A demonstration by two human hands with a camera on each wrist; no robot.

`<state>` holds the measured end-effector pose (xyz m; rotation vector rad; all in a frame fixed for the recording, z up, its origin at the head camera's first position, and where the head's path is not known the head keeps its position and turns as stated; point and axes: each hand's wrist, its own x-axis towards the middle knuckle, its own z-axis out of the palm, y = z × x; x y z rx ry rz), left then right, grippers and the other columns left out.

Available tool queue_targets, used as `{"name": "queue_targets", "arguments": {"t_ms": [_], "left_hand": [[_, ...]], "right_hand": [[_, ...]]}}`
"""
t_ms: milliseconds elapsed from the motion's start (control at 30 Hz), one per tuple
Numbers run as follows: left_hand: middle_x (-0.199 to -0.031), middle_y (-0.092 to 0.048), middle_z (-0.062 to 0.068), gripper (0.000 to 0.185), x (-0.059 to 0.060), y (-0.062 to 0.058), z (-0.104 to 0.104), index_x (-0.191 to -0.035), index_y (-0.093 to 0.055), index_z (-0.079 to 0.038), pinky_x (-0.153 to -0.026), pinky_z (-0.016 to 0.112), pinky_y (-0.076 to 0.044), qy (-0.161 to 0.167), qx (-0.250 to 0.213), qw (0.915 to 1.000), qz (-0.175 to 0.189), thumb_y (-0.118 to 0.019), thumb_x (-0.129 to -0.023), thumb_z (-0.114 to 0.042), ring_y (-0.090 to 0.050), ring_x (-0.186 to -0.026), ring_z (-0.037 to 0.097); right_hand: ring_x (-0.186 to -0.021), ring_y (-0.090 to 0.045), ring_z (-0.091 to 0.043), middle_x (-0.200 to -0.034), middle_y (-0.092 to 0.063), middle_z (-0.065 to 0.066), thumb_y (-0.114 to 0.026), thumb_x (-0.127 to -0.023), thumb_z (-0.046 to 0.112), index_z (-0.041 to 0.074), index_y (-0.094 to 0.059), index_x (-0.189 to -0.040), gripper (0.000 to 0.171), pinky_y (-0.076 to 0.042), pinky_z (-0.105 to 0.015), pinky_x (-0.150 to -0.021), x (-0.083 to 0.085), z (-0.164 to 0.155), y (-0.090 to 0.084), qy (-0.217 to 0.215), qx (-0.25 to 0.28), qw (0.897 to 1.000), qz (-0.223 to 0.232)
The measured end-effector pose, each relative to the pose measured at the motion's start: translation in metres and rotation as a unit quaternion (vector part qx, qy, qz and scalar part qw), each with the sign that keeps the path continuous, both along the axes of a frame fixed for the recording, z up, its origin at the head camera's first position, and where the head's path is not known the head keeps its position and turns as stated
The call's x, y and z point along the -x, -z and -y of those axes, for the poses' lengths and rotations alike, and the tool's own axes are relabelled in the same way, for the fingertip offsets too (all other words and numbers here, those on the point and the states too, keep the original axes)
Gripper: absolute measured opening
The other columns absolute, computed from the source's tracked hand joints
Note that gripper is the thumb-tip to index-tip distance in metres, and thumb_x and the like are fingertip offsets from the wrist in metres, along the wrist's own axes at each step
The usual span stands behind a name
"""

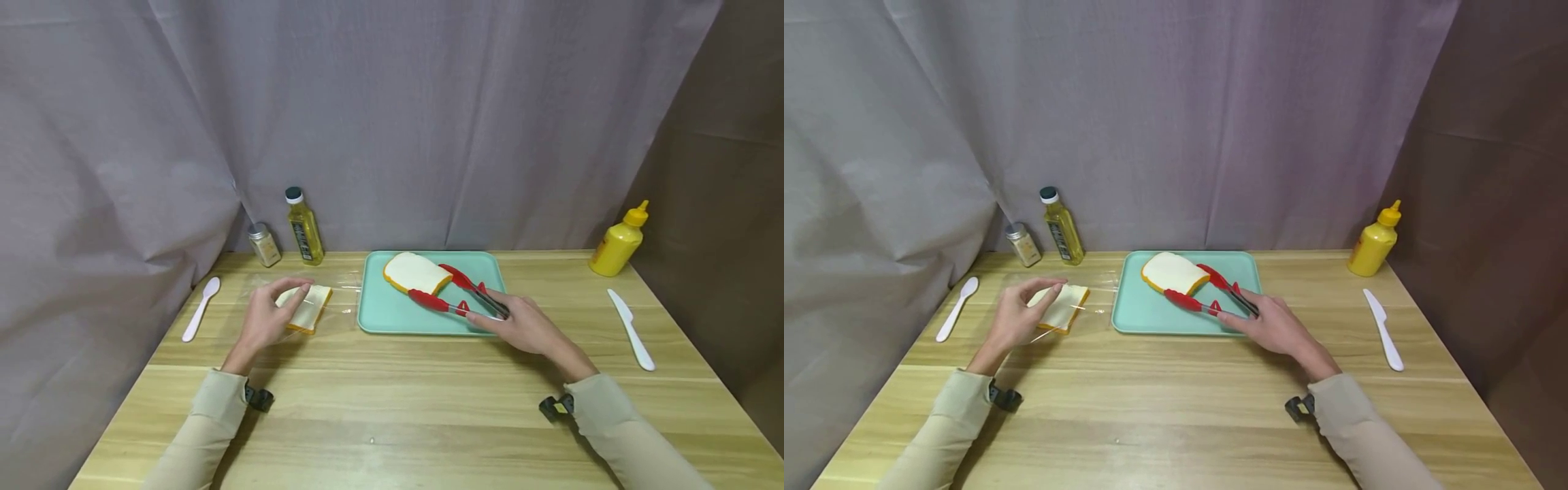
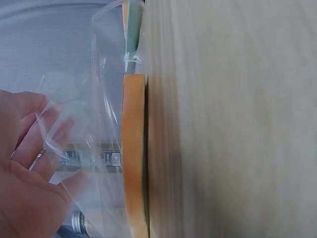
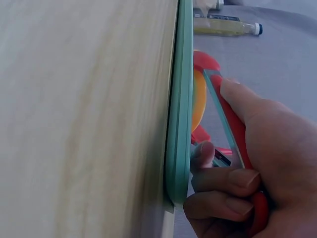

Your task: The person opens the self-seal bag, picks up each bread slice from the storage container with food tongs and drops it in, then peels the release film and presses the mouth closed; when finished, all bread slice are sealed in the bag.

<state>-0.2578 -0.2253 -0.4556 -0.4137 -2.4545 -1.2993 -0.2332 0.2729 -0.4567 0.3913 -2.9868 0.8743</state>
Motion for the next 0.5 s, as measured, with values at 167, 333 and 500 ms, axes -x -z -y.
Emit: {"name": "queue_targets", "arguments": {"t_ms": [167, 333, 500], "left_hand": [[-0.125, -0.082, 0.005, 0.023, 0.0003, 0.0005, -0.0005, -0.120, -0.082, -0.017, -0.116, 0.052, -0.054, -0.003, 0.000, 1.0000, 0.001, -0.074, -0.105, -0.033, -0.073, -0.128, 0.029], [-0.123, -0.082, 0.006, 0.022, 0.0008, 0.0006, -0.0008, -0.118, -0.083, -0.017, -0.113, 0.050, -0.056, -0.009, 0.008, 0.9999, 0.002, -0.075, -0.105, -0.033, -0.074, -0.126, 0.028], [-0.122, -0.083, 0.005, 0.022, 0.0008, 0.0000, -0.0006, -0.118, -0.083, -0.016, -0.113, 0.050, -0.056, -0.009, 0.011, 0.9999, 0.005, -0.075, -0.104, -0.032, -0.074, -0.126, 0.027]], "right_hand": [[-0.104, -0.058, -0.027, -0.146, -0.066, -0.023, -0.075, -0.093, 0.070, 0.001, -0.052, -0.158, 0.098, -0.045, -0.031, -0.075, 0.0021, -0.0026, 0.0026, -0.006, 0.005, 1.000, 0.000], [-0.065, -0.044, -0.013, -0.074, -0.055, 0.001, -0.076, -0.092, 0.070, 0.007, -0.051, -0.161, 0.097, -0.036, -0.026, -0.056, 0.0024, -0.0013, 0.0012, -0.017, 0.019, 1.000, 0.006], [-0.056, -0.032, -0.007, -0.063, -0.034, 0.010, -0.078, -0.092, 0.067, 0.009, -0.050, -0.162, 0.095, -0.030, -0.026, -0.049, 0.0018, 0.0008, 0.0000, -0.036, 0.039, 0.999, 0.008]]}}
